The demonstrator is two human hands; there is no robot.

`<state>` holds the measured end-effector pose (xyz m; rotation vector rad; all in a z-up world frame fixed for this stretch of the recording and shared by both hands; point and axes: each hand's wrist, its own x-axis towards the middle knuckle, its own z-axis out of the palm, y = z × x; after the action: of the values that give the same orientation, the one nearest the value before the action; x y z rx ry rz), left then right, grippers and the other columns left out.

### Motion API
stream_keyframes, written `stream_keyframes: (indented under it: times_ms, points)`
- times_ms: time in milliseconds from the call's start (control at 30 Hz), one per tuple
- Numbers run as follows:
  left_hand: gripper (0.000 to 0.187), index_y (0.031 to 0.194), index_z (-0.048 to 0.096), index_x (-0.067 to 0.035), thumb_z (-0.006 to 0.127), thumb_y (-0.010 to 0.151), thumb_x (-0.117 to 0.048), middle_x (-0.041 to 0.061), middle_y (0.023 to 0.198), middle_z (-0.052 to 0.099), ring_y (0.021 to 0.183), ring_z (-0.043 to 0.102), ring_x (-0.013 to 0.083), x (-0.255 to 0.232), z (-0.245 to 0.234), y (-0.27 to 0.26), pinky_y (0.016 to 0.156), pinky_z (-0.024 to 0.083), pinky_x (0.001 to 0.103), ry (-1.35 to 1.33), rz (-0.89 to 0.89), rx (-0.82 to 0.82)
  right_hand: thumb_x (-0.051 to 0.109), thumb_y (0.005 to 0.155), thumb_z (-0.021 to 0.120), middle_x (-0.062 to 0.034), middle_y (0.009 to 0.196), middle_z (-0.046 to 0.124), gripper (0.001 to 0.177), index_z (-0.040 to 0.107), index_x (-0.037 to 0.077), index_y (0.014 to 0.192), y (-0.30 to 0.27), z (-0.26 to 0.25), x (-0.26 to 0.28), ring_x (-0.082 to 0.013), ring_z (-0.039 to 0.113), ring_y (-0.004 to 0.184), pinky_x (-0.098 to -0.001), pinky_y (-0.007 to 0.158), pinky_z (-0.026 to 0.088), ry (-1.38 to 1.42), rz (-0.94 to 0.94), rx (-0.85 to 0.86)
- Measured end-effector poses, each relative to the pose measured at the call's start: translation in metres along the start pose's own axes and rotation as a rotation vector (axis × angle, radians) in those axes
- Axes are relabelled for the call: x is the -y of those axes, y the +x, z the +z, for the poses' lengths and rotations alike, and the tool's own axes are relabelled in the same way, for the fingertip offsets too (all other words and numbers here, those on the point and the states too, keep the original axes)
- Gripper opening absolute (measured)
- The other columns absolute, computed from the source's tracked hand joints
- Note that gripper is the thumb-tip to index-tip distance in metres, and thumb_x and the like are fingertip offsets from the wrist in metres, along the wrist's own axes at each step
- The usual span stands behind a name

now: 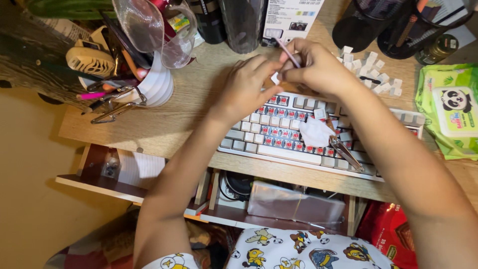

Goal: The person sorts detached keycaps on a desk by hand, manipulates keycaps using a slender stick, and presses keycaps onto keyboard switches by hand.

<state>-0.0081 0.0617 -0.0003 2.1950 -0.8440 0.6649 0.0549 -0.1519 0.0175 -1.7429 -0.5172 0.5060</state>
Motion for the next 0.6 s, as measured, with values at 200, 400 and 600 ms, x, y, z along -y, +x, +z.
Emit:
stream_keyframes:
  times_ms: [200, 400, 600]
  points:
    - [0.022, 0.109, 0.073, -0.008, 0.082, 0.091, -0.015, 0.008, 0.107, 0.066, 0.087, 0.071, 0.0183, 0.022, 0.002, -0.006, 0.080, 0.059, 0.033, -0.245, -0.150, 0.220, -0.004, 0.087, 0.074, -0.0031, 0.090, 0.066, 0.040, 0.052, 0.006, 0.119, 0.007, 0.003, -0.010, -0.0073, 0.064, 0.085, -0.0206, 0.073, 0.052, -0.056, -0.075, 0.148]
    - [0.026, 0.101, 0.072, -0.005, 0.086, 0.082, -0.014, 0.005, 0.099, 0.067, 0.080, 0.069, 0.0127, 0.054, 0.000, -0.008, 0.073, 0.059, 0.028, -0.189, -0.245, 0.033, 0.004, 0.095, 0.069, -0.0030, 0.094, 0.070, 0.026, 0.061, 0.007, 0.120, 0.009, -0.002, -0.008, -0.0095, 0.061, 0.080, -0.0241, 0.066, 0.048, -0.183, 0.093, -0.028]
    - [0.020, 0.099, 0.073, -0.007, 0.086, 0.085, -0.008, 0.004, 0.099, 0.067, 0.086, 0.072, 0.0136, 0.042, 0.002, -0.011, 0.077, 0.060, 0.027, -0.303, -0.201, 0.055, 0.005, 0.092, 0.070, -0.0010, 0.096, 0.072, 0.023, 0.068, 0.005, 0.115, 0.004, 0.001, -0.005, -0.0055, 0.066, 0.088, -0.0190, 0.074, 0.051, -0.104, 0.091, 0.001]
